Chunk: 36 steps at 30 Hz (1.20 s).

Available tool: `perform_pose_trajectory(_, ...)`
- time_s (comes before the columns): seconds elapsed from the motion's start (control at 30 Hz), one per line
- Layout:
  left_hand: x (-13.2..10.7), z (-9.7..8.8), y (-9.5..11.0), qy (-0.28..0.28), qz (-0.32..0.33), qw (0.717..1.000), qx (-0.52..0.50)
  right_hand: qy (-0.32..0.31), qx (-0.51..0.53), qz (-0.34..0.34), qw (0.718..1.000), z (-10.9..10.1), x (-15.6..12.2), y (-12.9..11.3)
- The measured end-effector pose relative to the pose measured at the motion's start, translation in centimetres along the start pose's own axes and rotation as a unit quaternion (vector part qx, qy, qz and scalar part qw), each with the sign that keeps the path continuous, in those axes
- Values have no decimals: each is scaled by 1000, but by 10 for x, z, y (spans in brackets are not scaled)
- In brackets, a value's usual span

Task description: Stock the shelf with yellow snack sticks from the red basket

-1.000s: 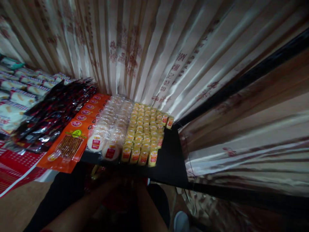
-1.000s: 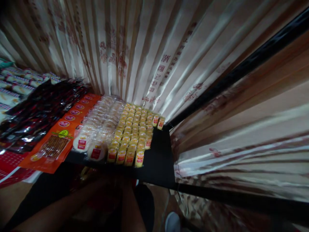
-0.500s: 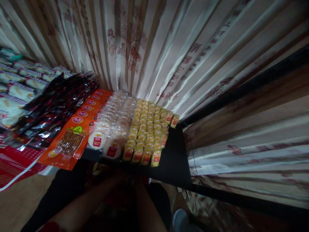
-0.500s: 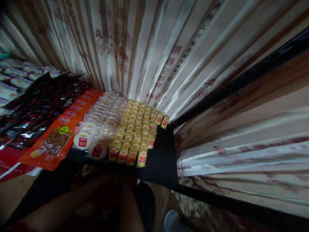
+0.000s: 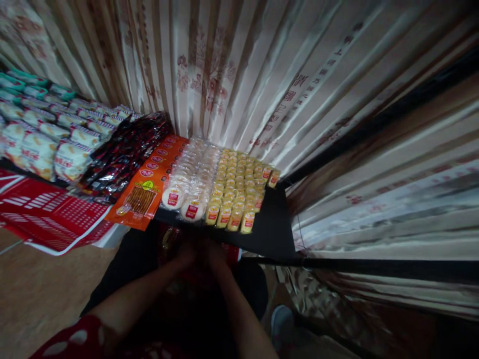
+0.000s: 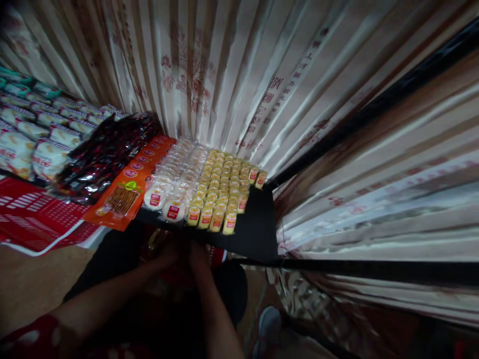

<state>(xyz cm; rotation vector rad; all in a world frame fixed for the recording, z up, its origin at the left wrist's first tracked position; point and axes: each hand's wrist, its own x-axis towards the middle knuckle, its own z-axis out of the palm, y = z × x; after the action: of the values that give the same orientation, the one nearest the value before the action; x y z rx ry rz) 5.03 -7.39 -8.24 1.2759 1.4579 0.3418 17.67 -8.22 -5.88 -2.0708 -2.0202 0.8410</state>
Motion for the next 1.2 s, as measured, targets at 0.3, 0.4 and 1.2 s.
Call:
perform_pose_trajectory(0.3, -39, -6, -18, -18, 65, 997, -39, 109, 173, -42, 978, -21, -56, 2)
perform_pose_trajectory(0.4, -47, -8, -10, -16, 90, 992, -81, 173, 262, -15, 949, -20, -65, 6)
perform_pose_trajectory(1.2, -77, 27, 153, -79, 228, 965, -97, 360, 283, 59, 887, -79, -82, 24)
